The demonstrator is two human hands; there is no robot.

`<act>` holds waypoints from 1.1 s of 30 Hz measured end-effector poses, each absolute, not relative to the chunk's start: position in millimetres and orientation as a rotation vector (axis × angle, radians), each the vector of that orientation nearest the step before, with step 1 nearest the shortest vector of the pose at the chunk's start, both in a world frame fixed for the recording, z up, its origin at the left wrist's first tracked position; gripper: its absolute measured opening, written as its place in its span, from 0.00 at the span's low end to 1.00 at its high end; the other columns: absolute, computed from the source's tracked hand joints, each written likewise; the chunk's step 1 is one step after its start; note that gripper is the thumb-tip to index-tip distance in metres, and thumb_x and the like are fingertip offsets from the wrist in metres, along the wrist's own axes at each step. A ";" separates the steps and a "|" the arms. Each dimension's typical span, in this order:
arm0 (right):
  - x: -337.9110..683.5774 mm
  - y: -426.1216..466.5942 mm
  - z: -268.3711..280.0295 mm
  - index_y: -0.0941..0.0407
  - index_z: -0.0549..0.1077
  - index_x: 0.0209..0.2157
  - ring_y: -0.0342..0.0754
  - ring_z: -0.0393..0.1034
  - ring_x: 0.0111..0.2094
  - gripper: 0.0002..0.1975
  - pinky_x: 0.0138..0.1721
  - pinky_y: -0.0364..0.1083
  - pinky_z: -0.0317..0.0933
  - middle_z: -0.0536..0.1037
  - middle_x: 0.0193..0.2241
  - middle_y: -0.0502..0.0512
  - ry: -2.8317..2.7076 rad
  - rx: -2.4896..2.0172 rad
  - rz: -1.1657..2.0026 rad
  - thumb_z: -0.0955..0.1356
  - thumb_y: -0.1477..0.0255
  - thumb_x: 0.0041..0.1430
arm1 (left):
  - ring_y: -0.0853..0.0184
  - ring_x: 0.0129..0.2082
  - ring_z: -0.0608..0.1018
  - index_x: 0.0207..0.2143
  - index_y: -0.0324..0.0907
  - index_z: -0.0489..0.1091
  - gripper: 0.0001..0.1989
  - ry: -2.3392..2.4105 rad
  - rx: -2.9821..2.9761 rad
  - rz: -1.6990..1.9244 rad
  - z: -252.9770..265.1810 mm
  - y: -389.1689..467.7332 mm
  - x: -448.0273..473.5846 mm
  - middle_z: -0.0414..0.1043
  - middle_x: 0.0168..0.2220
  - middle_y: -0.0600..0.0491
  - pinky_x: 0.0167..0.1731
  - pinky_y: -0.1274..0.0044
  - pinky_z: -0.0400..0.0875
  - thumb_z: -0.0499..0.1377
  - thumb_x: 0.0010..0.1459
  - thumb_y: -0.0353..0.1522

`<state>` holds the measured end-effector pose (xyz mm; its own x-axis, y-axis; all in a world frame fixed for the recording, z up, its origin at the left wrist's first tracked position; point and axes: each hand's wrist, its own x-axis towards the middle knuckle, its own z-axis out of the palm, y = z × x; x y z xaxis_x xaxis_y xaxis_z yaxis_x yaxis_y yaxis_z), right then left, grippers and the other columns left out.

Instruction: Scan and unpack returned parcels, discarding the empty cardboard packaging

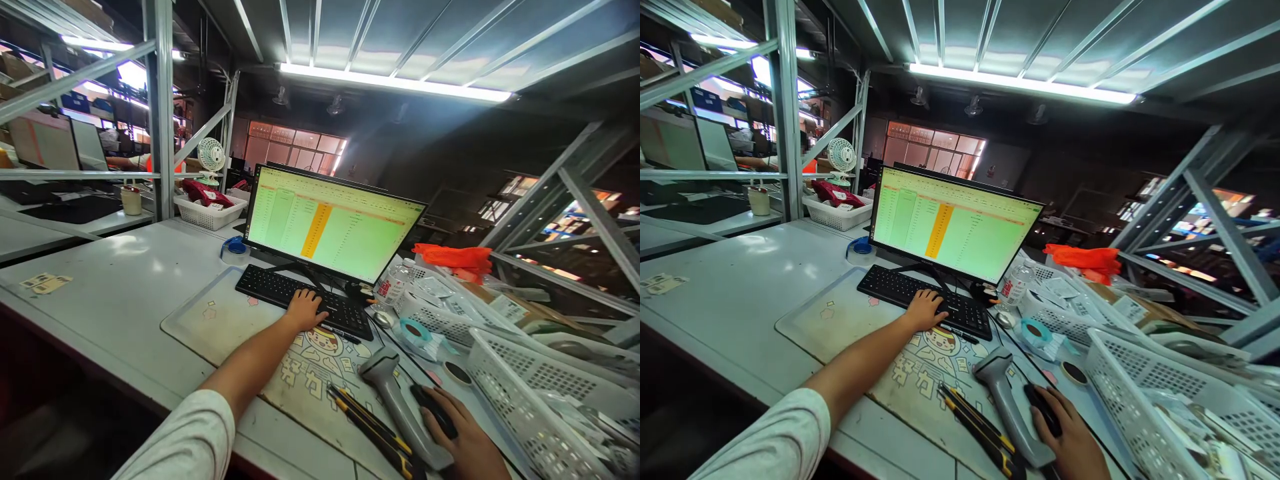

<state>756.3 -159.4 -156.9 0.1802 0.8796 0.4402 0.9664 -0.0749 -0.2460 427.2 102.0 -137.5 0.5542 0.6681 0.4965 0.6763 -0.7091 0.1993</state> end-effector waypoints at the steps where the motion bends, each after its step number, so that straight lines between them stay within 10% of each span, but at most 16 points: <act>1: 756.4 -160.1 -156.1 0.48 0.76 0.54 0.59 0.75 0.53 0.28 0.49 0.55 0.74 0.74 0.57 0.58 -1.733 -1.987 -0.240 0.63 0.48 0.60 | 0.52 0.60 0.67 0.57 0.41 0.69 0.26 -1.193 -2.756 -0.871 -137.3 101.9 427.1 0.69 0.58 0.43 0.61 0.60 0.60 0.51 0.68 0.49; 33: 753.3 -160.2 -158.6 0.49 0.77 0.52 0.59 0.76 0.52 0.29 0.49 0.56 0.73 0.75 0.56 0.58 -1.720 -1.989 -0.267 0.62 0.46 0.59 | 0.50 0.61 0.66 0.57 0.40 0.69 0.26 -1.185 -2.762 -0.874 -138.7 101.6 423.8 0.68 0.60 0.42 0.62 0.58 0.59 0.52 0.68 0.48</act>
<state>753.3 -160.2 -158.6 0.1853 0.8716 0.4538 0.9682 -0.0830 -0.2360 423.8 101.6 -138.7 0.5574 0.6650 0.4971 0.6715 -0.7132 0.2010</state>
